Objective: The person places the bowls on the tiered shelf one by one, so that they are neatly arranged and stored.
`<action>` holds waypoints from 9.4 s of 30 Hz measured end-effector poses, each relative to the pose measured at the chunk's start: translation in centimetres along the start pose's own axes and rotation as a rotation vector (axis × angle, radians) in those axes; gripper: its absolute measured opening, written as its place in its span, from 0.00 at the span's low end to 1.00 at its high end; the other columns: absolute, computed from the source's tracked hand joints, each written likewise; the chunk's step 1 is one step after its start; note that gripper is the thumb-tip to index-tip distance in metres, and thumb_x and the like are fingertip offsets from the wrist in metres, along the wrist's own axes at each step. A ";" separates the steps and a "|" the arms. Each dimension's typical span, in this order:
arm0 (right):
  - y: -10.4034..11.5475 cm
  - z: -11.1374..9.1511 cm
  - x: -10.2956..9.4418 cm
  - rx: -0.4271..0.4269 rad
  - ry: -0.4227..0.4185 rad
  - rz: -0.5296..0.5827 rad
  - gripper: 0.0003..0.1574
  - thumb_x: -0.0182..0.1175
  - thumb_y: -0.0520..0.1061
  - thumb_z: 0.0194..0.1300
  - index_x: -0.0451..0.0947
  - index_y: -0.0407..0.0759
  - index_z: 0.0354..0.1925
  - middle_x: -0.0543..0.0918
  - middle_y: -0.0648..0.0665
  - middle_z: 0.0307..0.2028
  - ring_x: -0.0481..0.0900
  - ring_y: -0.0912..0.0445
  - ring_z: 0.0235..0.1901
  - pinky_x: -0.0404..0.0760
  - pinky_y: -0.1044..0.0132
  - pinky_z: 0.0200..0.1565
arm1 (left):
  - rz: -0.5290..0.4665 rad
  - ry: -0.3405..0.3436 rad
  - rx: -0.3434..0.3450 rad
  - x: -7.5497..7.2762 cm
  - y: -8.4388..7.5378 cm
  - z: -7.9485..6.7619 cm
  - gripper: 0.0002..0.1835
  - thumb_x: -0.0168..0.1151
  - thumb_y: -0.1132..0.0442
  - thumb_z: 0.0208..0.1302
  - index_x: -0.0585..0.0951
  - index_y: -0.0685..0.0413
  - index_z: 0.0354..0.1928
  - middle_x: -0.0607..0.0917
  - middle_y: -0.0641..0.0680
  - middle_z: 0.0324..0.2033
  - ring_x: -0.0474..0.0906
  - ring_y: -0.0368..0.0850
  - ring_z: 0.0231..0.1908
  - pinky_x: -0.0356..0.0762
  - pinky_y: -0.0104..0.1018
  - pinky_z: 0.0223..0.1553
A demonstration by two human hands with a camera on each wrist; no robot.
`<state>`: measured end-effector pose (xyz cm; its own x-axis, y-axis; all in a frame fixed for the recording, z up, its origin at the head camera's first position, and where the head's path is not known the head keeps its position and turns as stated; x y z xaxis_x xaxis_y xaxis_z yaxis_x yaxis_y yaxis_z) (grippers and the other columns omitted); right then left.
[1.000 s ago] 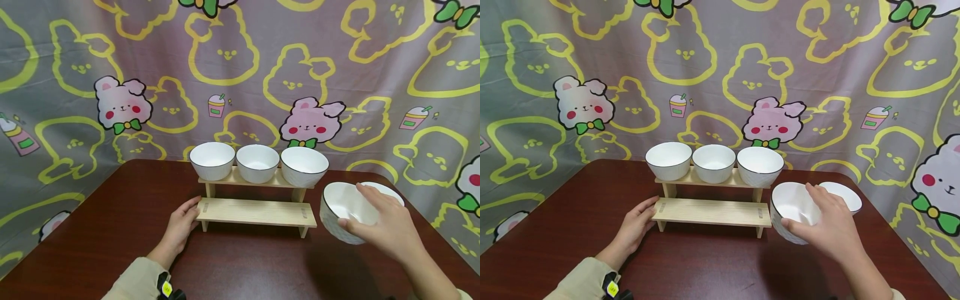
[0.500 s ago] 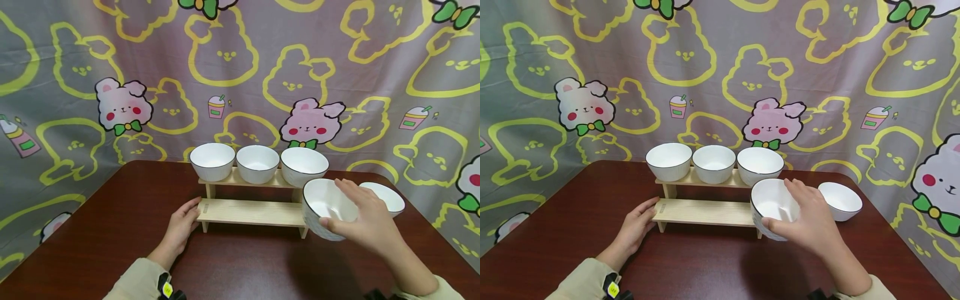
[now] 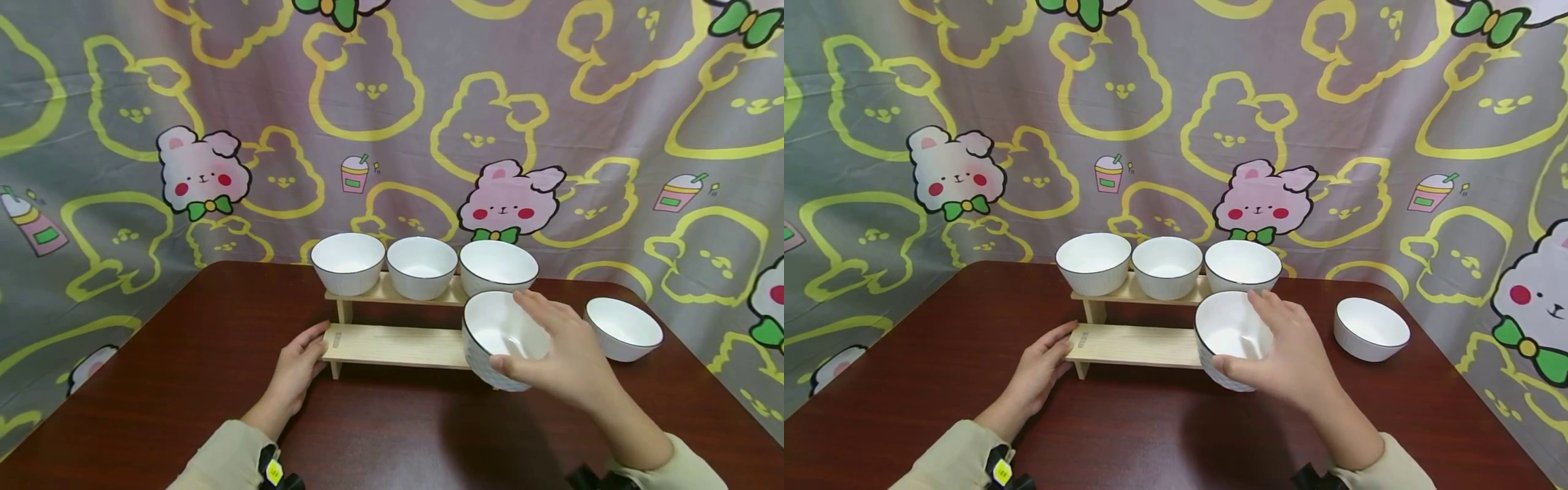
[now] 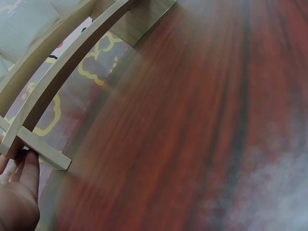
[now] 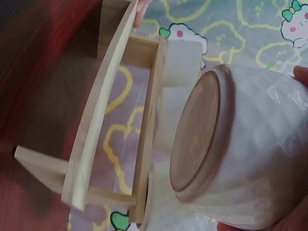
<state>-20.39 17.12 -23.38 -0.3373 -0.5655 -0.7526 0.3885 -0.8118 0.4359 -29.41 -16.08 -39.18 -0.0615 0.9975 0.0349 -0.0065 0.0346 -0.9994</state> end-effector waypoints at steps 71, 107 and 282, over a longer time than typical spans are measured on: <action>7.2 4.2 14.5 -0.057 0.094 0.081 0.61 0.68 0.71 0.32 0.71 0.34 0.58 0.71 0.30 0.58 0.65 0.38 0.56 0.70 0.47 0.52 | -0.046 0.022 -0.009 0.1 0.0 -0.2 0.23 0.43 0.69 0.68 0.65 0.60 0.65 0.67 0.65 0.62 0.74 0.29 0.42 0.73 0.25 0.42; 8.0 3.6 14.8 -0.067 0.071 -0.051 0.57 0.57 0.77 0.45 0.69 0.41 0.61 0.64 0.31 0.63 0.56 0.40 0.64 0.58 0.41 0.60 | -0.053 0.027 -0.027 0.1 0.1 0.0 0.23 0.43 0.66 0.69 0.64 0.58 0.66 0.67 0.64 0.62 0.75 0.27 0.41 0.73 0.24 0.42; -22.2 -0.6 -2.2 0.725 -0.267 -0.094 0.70 0.71 0.63 0.38 0.47 0.20 0.60 0.57 0.19 0.53 0.57 0.25 0.50 0.61 0.39 0.47 | -0.115 -0.005 0.008 0.2 0.8 -0.2 0.23 0.43 0.66 0.69 0.64 0.60 0.65 0.67 0.64 0.62 0.74 0.31 0.46 0.73 0.29 0.45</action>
<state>-27.71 36.43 -31.71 -0.5720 -0.4309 -0.6979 -0.2788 -0.6981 0.6595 -29.19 -15.80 -39.94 -0.0652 0.9866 0.1493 -0.0215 0.1482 -0.9887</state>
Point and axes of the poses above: each hand's wrist, its own z-axis towards the middle knuckle, its own x-axis out of the palm, y = z × x, the point moved 7 cm from there along z, towards the middle knuckle
